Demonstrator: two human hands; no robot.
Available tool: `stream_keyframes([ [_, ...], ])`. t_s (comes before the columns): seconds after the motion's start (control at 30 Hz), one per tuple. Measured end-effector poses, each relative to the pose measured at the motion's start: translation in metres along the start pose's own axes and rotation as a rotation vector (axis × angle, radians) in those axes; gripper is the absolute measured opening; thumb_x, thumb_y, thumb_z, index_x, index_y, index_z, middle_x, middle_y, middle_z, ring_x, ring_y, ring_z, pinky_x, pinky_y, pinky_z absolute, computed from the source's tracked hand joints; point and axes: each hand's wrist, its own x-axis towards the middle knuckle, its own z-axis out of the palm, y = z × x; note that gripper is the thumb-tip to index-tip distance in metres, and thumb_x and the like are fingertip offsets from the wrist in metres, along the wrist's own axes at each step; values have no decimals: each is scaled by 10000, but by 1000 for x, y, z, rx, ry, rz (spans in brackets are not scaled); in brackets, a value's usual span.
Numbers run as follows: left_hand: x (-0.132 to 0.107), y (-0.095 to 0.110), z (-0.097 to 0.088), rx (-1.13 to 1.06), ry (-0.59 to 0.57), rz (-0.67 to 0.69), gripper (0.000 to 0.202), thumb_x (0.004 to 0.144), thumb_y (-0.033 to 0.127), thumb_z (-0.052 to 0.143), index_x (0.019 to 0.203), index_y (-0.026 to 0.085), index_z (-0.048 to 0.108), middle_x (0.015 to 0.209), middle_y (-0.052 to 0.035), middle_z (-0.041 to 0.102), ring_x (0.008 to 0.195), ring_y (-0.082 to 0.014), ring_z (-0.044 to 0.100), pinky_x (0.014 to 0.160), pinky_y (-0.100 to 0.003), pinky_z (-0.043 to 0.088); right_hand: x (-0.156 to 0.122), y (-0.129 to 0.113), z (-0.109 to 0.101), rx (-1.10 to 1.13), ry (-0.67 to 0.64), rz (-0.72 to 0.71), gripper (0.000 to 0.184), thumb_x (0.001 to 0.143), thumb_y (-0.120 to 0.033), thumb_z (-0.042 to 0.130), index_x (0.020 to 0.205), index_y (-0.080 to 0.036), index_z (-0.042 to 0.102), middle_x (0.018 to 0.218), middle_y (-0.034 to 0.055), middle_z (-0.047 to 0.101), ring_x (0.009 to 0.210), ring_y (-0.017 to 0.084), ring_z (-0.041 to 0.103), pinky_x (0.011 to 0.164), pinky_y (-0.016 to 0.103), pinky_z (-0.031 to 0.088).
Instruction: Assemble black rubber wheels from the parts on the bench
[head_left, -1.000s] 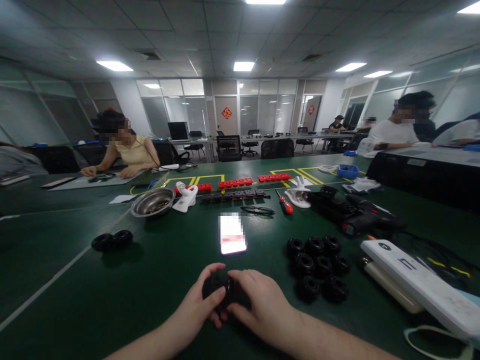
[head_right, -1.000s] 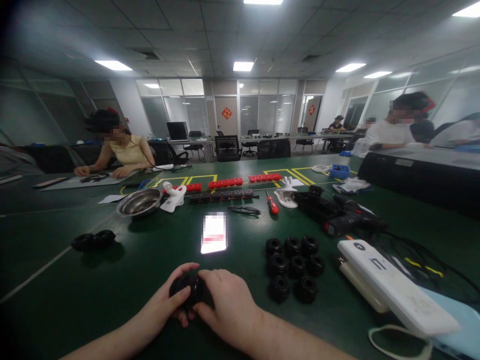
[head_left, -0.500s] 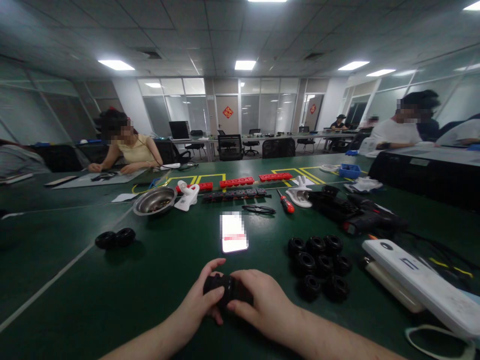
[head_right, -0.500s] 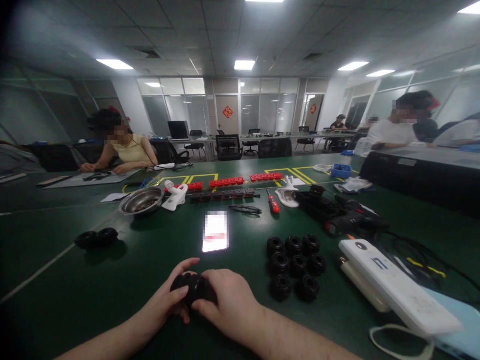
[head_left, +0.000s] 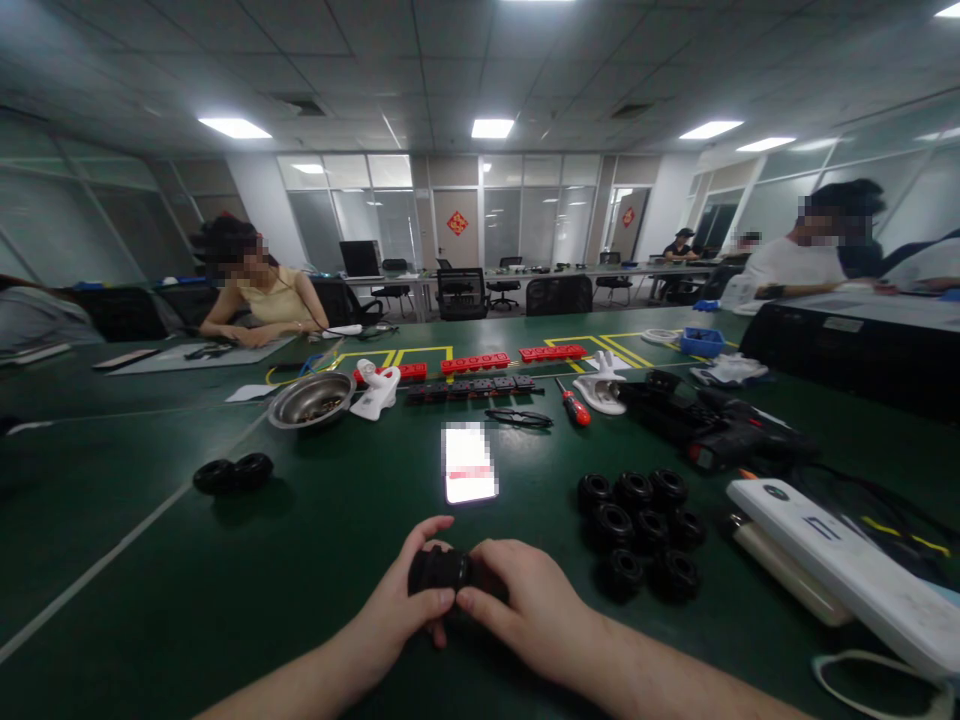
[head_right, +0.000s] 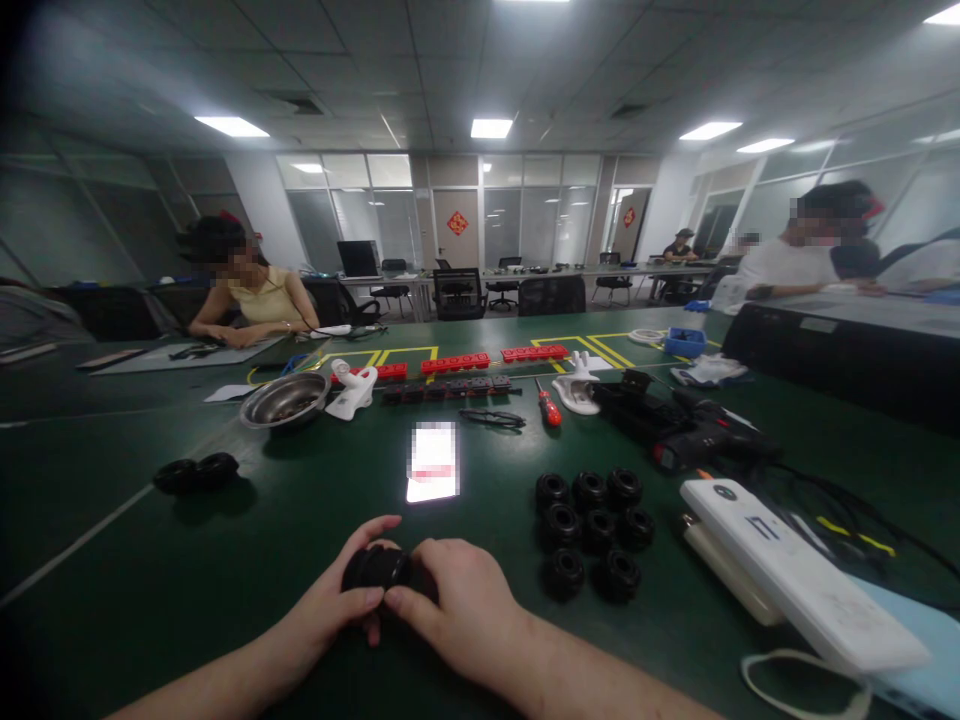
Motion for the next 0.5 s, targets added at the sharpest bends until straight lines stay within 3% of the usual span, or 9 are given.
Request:
stream_keyframes([
  [0.1, 1, -1, -3, -82, -53, 4, 685, 589, 396, 645, 1168, 289, 296, 946, -35, 442, 700, -176, 559, 461, -238, 465, 0, 1, 1, 34, 8, -20, 189, 734, -329, 566, 843, -176, 546, 744, 9, 565, 683, 150, 498, 568, 225, 366],
  [0.2, 2, 1, -2, -71, -25, -46, 693, 624, 475, 601, 1190, 286, 247, 975, -60, 453, 685, -191, 585, 474, -269, 474, 0, 3, 2, 48, 37, -84, 317, 697, -259, 614, 990, -179, 520, 877, 31, 581, 780, 167, 513, 661, 248, 394],
  [0.33, 4, 3, 4, 26, 31, -119, 725, 641, 499, 582, 1190, 215, 203, 768, -44, 558, 549, -162, 592, 441, -246, 441, 0, 4, 3, 2, 51, -145, 383, 704, -158, 581, 1073, -177, 484, 939, 50, 571, 833, 176, 511, 724, 274, 397],
  [0.4, 3, 3, 5, 54, 44, -114, 675, 646, 475, 585, 1158, 194, 247, 687, -21, 570, 491, -134, 568, 418, -222, 420, 0, 3, 3, -3, 43, -155, 365, 695, -174, 592, 1047, -185, 494, 927, 43, 569, 834, 181, 510, 723, 279, 397],
  [0.5, 0, 3, 4, 50, 24, -83, 610, 635, 447, 598, 1116, 213, 304, 787, -30, 571, 500, -115, 561, 426, -221, 424, 0, 2, 0, 26, 59, -121, 443, 651, -289, 653, 1047, -204, 475, 943, 32, 557, 845, 193, 501, 721, 293, 396],
])
